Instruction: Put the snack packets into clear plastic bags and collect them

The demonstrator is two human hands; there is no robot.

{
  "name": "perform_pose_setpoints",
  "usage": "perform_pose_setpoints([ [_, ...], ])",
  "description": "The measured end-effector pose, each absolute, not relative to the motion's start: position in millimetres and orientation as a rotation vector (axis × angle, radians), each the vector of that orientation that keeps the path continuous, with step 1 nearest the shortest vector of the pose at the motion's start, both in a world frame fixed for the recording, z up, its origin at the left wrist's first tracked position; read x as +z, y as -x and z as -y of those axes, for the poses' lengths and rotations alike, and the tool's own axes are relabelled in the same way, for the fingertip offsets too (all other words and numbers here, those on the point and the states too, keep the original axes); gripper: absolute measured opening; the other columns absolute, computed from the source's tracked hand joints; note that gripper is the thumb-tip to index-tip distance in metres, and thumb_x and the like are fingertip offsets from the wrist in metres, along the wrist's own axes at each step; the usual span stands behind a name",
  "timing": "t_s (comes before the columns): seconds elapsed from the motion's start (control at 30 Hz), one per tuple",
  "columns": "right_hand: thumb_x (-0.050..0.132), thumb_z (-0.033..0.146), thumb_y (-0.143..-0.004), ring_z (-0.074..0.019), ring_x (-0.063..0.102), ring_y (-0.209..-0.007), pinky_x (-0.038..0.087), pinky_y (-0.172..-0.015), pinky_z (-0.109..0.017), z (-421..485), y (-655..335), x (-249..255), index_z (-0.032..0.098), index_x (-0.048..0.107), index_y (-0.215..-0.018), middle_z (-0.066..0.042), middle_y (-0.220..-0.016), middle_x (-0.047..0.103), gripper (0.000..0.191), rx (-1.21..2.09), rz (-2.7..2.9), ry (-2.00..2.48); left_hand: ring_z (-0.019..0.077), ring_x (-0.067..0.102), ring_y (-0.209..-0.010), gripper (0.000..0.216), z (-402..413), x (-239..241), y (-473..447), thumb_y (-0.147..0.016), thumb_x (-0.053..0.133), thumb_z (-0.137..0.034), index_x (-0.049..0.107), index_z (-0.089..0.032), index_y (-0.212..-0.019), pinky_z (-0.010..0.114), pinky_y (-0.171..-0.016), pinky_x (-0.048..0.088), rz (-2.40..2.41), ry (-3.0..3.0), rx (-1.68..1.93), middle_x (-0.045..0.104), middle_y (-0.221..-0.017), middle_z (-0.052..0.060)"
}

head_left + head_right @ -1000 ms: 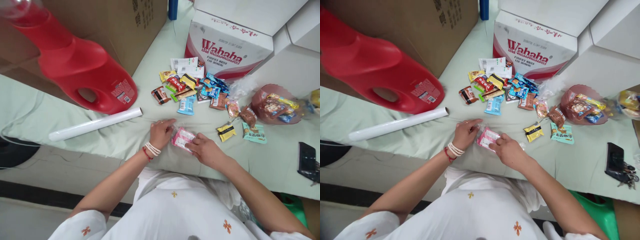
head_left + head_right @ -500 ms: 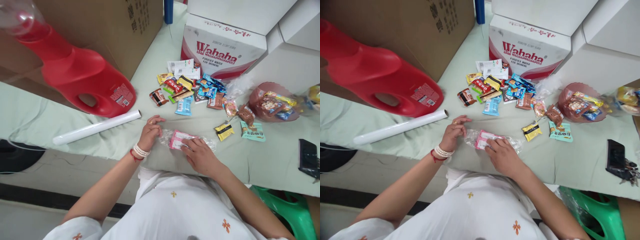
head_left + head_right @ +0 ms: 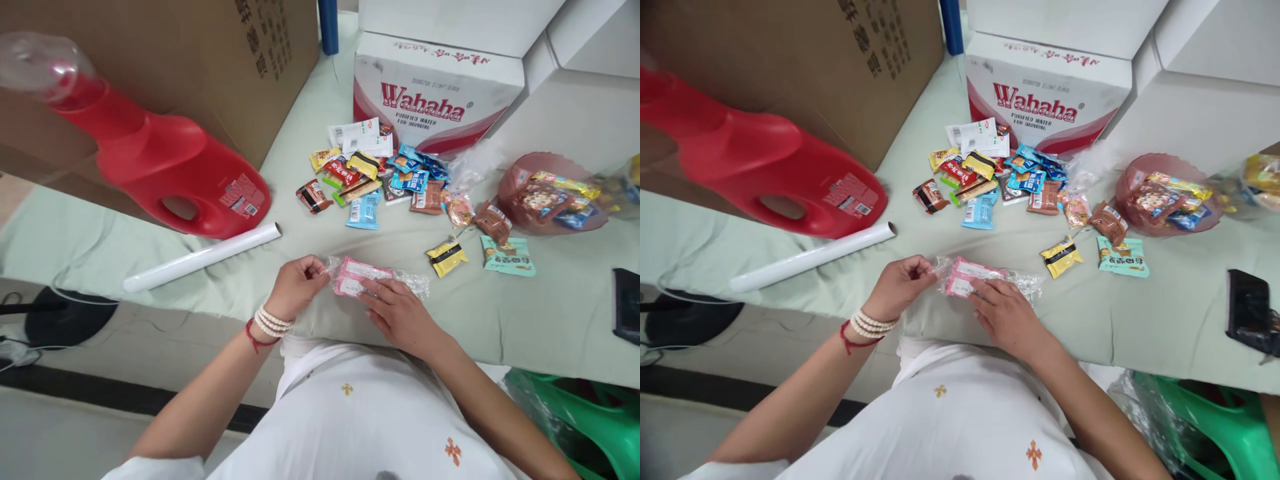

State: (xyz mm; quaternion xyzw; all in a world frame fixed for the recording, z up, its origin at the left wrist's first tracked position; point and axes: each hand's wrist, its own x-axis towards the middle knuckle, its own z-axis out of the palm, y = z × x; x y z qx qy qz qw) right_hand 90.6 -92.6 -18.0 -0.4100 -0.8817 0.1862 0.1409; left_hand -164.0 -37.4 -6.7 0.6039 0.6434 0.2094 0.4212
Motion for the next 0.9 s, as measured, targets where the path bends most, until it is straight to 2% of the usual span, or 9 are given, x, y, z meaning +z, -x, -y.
perform_pose_setpoints([
  [0.07, 0.056, 0.019, -0.101, -0.0298, 0.056, -0.132, 0.050, -0.107, -0.052, 94, -90, -21, 0.023, 0.068, -0.139, -0.011, -0.151, 0.060, 0.040, 0.553, 2.531, 1.182, 0.0141, 0.053, -0.061, 0.020, 42, -5, 146, -0.085, 0.063, -0.039, 0.061, -0.021, -0.078, 0.026, -0.060, 0.040, -1.524, -1.543, 0.539, 0.060, -0.066, -0.002],
  [0.17, 0.055, 0.016, -0.100, -0.0291, 0.056, -0.132, 0.050, -0.110, -0.051, 97, -94, -23, 0.023, 0.068, -0.138, -0.011, -0.146, 0.064, 0.040, 0.608, 2.461, 1.139, 0.0179, 0.060, -0.069, 0.023, 51, -9, 114, -0.096, 0.052, -0.035, 0.063, -0.021, -0.081, 0.029, -0.063, 0.041, -1.521, -1.811, 0.368, 0.067, -0.078, 0.003],
  [0.3, 0.050, 0.018, -0.103, -0.0229, 0.064, -0.118, 0.055, -0.101, -0.042, 96, -116, -14, 0.026, 0.068, -0.132, -0.009, -0.131, 0.070, 0.034, 0.688, 2.116, 1.132, 0.0226, 0.065, -0.080, 0.028, 59, -15, 89, -0.103, 0.041, -0.034, 0.064, -0.023, -0.091, 0.032, -0.060, 0.035, -1.718, -2.031, 0.126, 0.072, -0.100, 0.008],
  [0.43, 0.063, 0.031, -0.099, -0.0281, 0.061, -0.120, 0.055, -0.094, -0.043, 85, -142, -8, 0.025, 0.060, -0.143, -0.015, -0.142, 0.060, 0.045, 0.626, 2.048, 1.374, 0.0228, 0.066, -0.081, 0.021, 58, -14, 89, -0.101, 0.050, -0.037, 0.063, -0.025, -0.088, 0.031, -0.059, 0.031, -1.744, -2.012, 0.077, 0.072, -0.100, 0.005],
  [0.47, 0.064, 0.032, -0.099, -0.0289, 0.061, -0.116, 0.055, -0.091, -0.043, 82, -145, -10, 0.024, 0.061, -0.142, -0.015, -0.135, 0.064, 0.044, 0.626, 2.143, 1.401, 0.0228, 0.066, -0.081, 0.021, 57, -14, 90, -0.100, 0.051, -0.038, 0.063, -0.025, -0.087, 0.031, -0.059, 0.031, -1.744, -1.998, 0.086, 0.072, -0.099, 0.004],
  [0.53, 0.060, 0.027, -0.101, -0.0276, 0.062, -0.101, 0.054, -0.082, -0.039, 81, -149, -14, 0.022, 0.071, -0.128, -0.012, -0.111, 0.072, 0.030, 0.589, 2.318, 1.437, 0.0223, 0.065, -0.079, 0.022, 56, -14, 91, -0.099, 0.052, -0.038, 0.062, -0.025, -0.085, 0.032, -0.058, 0.029, -1.747, -1.975, 0.102, 0.072, -0.097, 0.004],
  [0.6, 0.052, 0.020, -0.103, -0.0247, 0.061, -0.089, 0.050, -0.075, -0.035, 86, -150, -17, 0.021, 0.076, -0.113, -0.010, -0.098, 0.074, 0.026, 0.502, 2.365, 1.468, 0.0218, 0.064, -0.077, 0.023, 55, -13, 91, -0.099, 0.053, -0.038, 0.062, -0.025, -0.083, 0.032, -0.058, 0.028, -1.755, -1.961, 0.109, 0.072, -0.094, 0.004],
  [0.7, 0.049, 0.019, -0.105, -0.0223, 0.062, -0.088, 0.049, -0.075, -0.033, 102, -153, -17, 0.020, 0.074, -0.110, -0.010, -0.100, 0.073, 0.026, 0.424, 2.291, 1.437, 0.0220, 0.064, -0.079, 0.023, 56, -12, 89, -0.099, 0.051, -0.039, 0.062, -0.024, -0.084, 0.032, -0.058, 0.026, -1.765, -1.944, 0.097, 0.072, -0.095, 0.005],
  [0.9, 0.048, 0.020, -0.106, -0.0202, 0.064, -0.087, 0.052, -0.075, -0.032, 129, -180, -14, 0.022, 0.070, -0.109, -0.008, -0.097, 0.071, 0.023, 0.536, 2.269, 1.441, 0.0208, 0.064, -0.084, 0.024, 57, -10, 88, -0.100, 0.052, -0.039, 0.061, -0.024, -0.084, 0.030, -0.060, 0.027, -1.769, -1.883, 0.085, 0.071, -0.097, 0.002],
])
